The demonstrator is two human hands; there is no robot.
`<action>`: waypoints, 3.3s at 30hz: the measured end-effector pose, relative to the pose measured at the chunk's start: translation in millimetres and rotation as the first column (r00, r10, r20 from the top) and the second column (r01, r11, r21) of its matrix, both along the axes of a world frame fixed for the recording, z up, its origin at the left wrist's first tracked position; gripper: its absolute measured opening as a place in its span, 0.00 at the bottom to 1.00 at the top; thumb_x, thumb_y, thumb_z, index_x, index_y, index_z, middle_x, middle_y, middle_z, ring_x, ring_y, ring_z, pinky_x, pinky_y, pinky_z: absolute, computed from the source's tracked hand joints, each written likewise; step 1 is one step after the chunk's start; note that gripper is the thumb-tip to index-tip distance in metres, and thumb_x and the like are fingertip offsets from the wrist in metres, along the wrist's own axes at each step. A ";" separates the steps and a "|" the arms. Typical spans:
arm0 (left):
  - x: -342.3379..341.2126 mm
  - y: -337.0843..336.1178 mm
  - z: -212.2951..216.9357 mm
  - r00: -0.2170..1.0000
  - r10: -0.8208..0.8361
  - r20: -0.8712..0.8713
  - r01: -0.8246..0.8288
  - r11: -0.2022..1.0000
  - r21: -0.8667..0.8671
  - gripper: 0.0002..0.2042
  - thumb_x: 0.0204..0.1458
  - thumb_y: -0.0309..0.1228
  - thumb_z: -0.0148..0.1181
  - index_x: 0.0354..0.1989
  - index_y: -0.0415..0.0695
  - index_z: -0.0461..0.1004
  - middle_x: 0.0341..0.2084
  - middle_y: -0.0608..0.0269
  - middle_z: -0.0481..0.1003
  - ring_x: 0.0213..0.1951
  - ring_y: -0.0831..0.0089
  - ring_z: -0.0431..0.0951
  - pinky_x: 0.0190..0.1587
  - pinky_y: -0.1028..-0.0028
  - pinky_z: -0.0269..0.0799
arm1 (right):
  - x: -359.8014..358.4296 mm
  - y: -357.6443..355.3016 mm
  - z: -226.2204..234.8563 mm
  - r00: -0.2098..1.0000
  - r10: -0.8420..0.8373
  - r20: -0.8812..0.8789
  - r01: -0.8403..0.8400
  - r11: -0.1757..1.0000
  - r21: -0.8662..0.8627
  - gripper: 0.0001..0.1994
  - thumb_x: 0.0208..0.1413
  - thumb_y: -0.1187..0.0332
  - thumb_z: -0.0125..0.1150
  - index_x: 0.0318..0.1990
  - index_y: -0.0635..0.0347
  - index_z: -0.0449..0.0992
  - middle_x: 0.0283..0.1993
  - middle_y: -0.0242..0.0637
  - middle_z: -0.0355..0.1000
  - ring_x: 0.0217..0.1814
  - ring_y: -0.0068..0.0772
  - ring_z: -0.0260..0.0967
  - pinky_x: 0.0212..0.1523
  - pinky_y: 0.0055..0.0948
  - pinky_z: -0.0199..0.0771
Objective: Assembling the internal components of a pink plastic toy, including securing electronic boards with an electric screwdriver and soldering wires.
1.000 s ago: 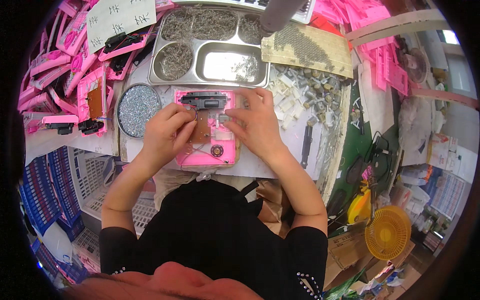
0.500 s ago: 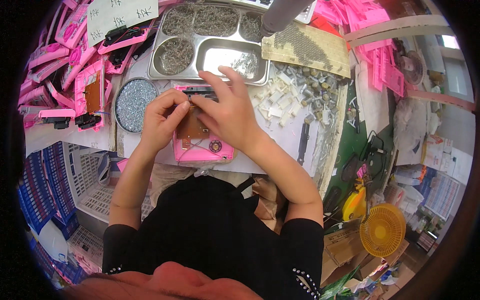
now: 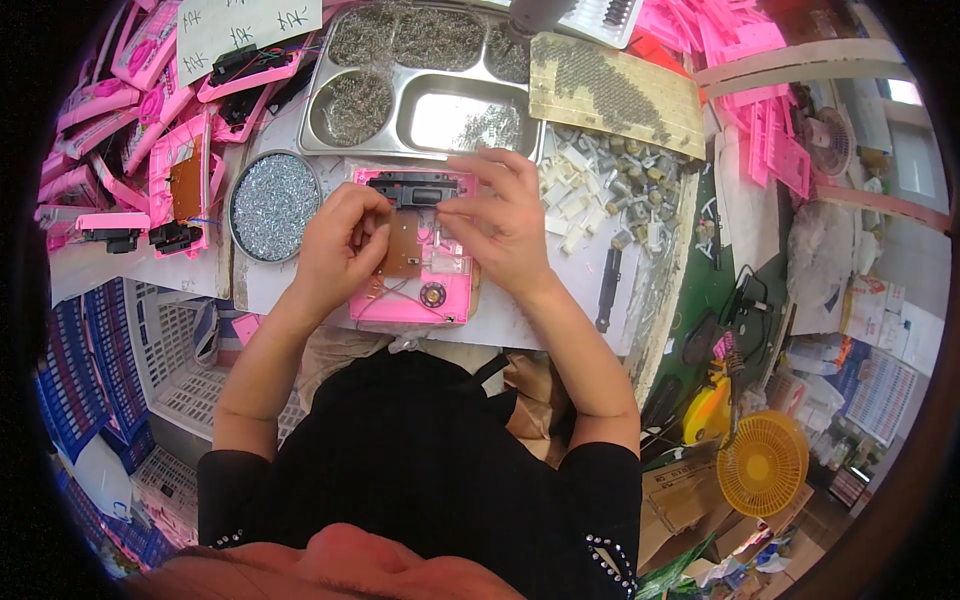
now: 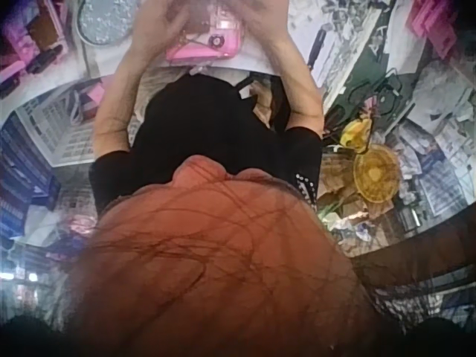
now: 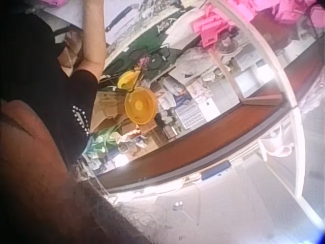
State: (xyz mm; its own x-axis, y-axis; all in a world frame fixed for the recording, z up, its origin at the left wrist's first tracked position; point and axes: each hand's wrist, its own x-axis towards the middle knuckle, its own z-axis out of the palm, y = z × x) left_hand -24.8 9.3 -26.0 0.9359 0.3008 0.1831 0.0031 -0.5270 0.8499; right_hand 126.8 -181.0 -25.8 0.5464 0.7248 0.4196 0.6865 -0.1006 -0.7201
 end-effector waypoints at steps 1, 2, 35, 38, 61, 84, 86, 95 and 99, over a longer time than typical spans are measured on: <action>1.5 -1.2 -0.5 1.000 0.005 0.005 -0.005 0.999 0.038 0.14 0.48 0.21 0.66 0.45 0.41 0.74 0.36 0.58 0.73 0.31 0.67 0.77 0.33 0.70 0.75 | 0.5 -0.9 1.8 0.999 -0.007 -0.037 0.008 1.000 0.011 0.11 0.41 0.72 0.77 0.36 0.52 0.88 0.59 0.36 0.78 0.66 0.47 0.62 0.61 0.42 0.67; 3.8 -4.1 0.5 0.999 0.015 0.033 -0.018 0.997 0.077 0.15 0.48 0.22 0.67 0.46 0.42 0.75 0.36 0.58 0.73 0.31 0.66 0.77 0.34 0.69 0.75 | 0.8 -1.5 3.4 0.997 -0.015 -0.073 0.017 1.000 0.023 0.11 0.41 0.73 0.77 0.36 0.52 0.88 0.58 0.36 0.78 0.66 0.46 0.63 0.60 0.41 0.67; 8.8 11.3 -9.7 0.982 0.031 0.185 0.003 0.984 -0.179 0.06 0.50 0.20 0.70 0.33 0.39 0.77 0.38 0.59 0.76 0.30 0.74 0.76 0.33 0.76 0.73 | -2.1 29.7 0.2 0.990 0.119 -0.072 -0.115 0.992 0.053 0.05 0.46 0.74 0.68 0.32 0.57 0.80 0.51 0.36 0.78 0.57 0.44 0.68 0.57 0.38 0.71; 8.4 11.4 -9.3 0.981 0.027 0.194 0.002 0.989 -0.148 0.06 0.50 0.19 0.70 0.35 0.39 0.78 0.38 0.59 0.76 0.31 0.74 0.76 0.33 0.76 0.73 | -0.3 22.2 -3.4 0.958 0.121 -0.259 -0.104 0.992 0.076 0.06 0.47 0.74 0.70 0.33 0.56 0.80 0.52 0.35 0.79 0.57 0.43 0.69 0.57 0.38 0.70; 6.3 -8.0 1.9 0.891 0.294 0.346 -0.437 0.761 0.479 0.15 0.49 0.18 0.67 0.46 0.38 0.77 0.40 0.55 0.76 0.42 0.62 0.78 0.45 0.66 0.75 | 0.6 2.1 -1.3 0.994 0.076 -0.085 -0.069 0.995 0.078 0.08 0.44 0.77 0.72 0.32 0.57 0.80 0.53 0.37 0.79 0.57 0.42 0.71 0.59 0.40 0.70; 18.6 -36.1 10.7 0.995 -0.081 0.052 0.085 0.993 -0.087 0.02 0.59 0.18 0.59 0.37 0.38 0.76 0.28 0.66 0.72 0.26 0.81 0.72 0.29 0.78 0.66 | -58.2 -232.6 18.4 0.553 -0.624 -0.552 0.801 0.579 0.148 0.10 0.59 0.75 0.66 0.47 0.58 0.78 0.47 0.39 0.76 0.48 0.34 0.74 0.47 0.31 0.78; 22.3 -41.1 11.7 0.991 -0.117 0.064 0.116 0.993 0.011 0.02 0.59 0.18 0.59 0.37 0.37 0.75 0.29 0.64 0.72 0.29 0.78 0.72 0.31 0.77 0.66 | -77.3 -294.8 30.2 0.286 -0.525 -0.802 0.948 0.279 0.155 0.12 0.64 0.73 0.63 0.53 0.57 0.74 0.43 0.36 0.76 0.39 0.28 0.74 0.40 0.28 0.78; 29.8 -42.8 13.8 0.980 -0.180 0.084 0.163 0.971 0.176 0.04 0.52 0.21 0.65 0.34 0.40 0.77 0.29 0.58 0.74 0.27 0.64 0.73 0.32 0.68 0.68 | -42.3 -370.4 35.6 0.014 -0.727 -0.687 0.993 -0.071 0.096 0.08 0.61 0.71 0.69 0.47 0.58 0.80 0.28 0.27 0.72 0.25 0.19 0.68 0.24 0.22 0.69; 31.2 -34.1 18.2 0.977 -0.103 0.189 0.030 0.934 0.355 0.08 0.42 0.26 0.71 0.30 0.46 0.79 0.38 0.65 0.75 0.42 0.62 0.73 0.49 0.62 0.61 | -76.4 -392.3 41.2 0.048 -0.855 -0.516 0.921 -0.162 0.355 0.13 0.61 0.71 0.64 0.29 0.50 0.65 0.23 0.21 0.58 0.21 0.14 0.54 0.19 0.18 0.52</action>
